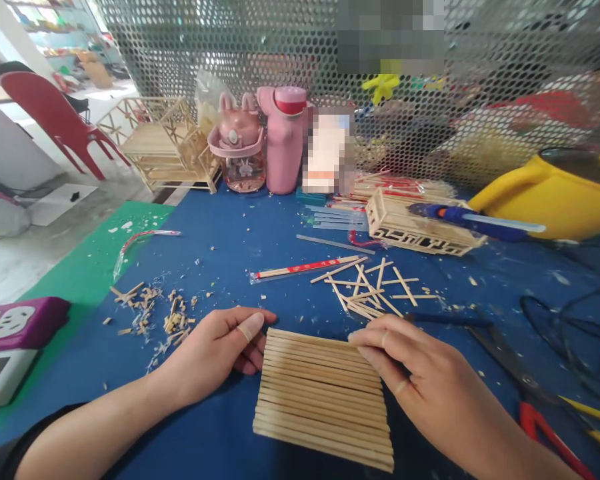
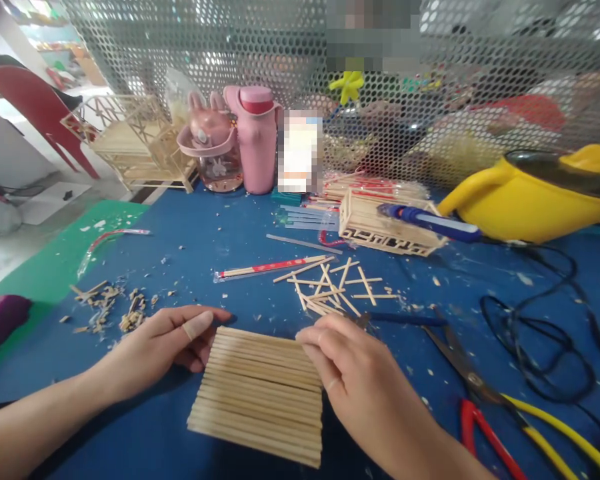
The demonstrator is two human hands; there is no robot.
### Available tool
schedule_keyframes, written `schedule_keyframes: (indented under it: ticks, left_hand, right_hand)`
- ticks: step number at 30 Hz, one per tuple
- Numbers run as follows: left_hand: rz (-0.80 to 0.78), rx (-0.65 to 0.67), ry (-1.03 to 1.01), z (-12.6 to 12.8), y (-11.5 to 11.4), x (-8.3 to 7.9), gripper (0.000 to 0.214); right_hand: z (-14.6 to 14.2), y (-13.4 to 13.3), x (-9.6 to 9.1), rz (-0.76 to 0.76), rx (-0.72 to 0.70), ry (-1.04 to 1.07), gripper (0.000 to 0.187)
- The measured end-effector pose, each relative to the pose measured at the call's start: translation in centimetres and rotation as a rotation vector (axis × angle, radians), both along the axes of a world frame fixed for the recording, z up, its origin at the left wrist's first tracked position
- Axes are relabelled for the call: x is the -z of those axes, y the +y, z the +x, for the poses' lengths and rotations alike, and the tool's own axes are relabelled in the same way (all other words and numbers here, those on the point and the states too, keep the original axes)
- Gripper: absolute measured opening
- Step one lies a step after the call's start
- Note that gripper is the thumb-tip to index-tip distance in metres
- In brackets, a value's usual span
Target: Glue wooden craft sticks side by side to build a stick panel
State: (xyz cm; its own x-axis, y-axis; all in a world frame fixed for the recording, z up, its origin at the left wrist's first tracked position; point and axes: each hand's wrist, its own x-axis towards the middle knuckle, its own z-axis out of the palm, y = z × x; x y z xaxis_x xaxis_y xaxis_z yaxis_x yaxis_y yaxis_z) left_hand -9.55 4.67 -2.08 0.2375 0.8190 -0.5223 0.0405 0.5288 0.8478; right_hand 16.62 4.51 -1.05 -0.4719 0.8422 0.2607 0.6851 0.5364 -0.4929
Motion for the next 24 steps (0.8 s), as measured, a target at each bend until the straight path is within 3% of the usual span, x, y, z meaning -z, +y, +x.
schedule_keyframes:
  ticks: [4,11,19,24]
  left_hand:
    - [-0.111,-0.025,0.003,0.6,0.2,-0.6,0.051]
    - [-0.173,-0.04,-0.123,1.1,0.6,-0.3,0.064]
    - [-0.158,-0.069,-0.084,1.1,0.2,-0.1,0.054]
    - [-0.164,-0.088,-0.053,1.4,0.0,-0.1,0.046]
  right_hand:
    - [0.0,0.0,0.0,0.003,-0.02,-0.013,0.018]
    - [0.3,0.0,-0.2,0.002,-0.073,-0.053,0.028]
    - [0.3,-0.1,0.0,-0.013,-0.077,-0.004,0.027]
    - [0.4,-0.3,-0.7,-0.123,-0.044,-0.012,0.028]
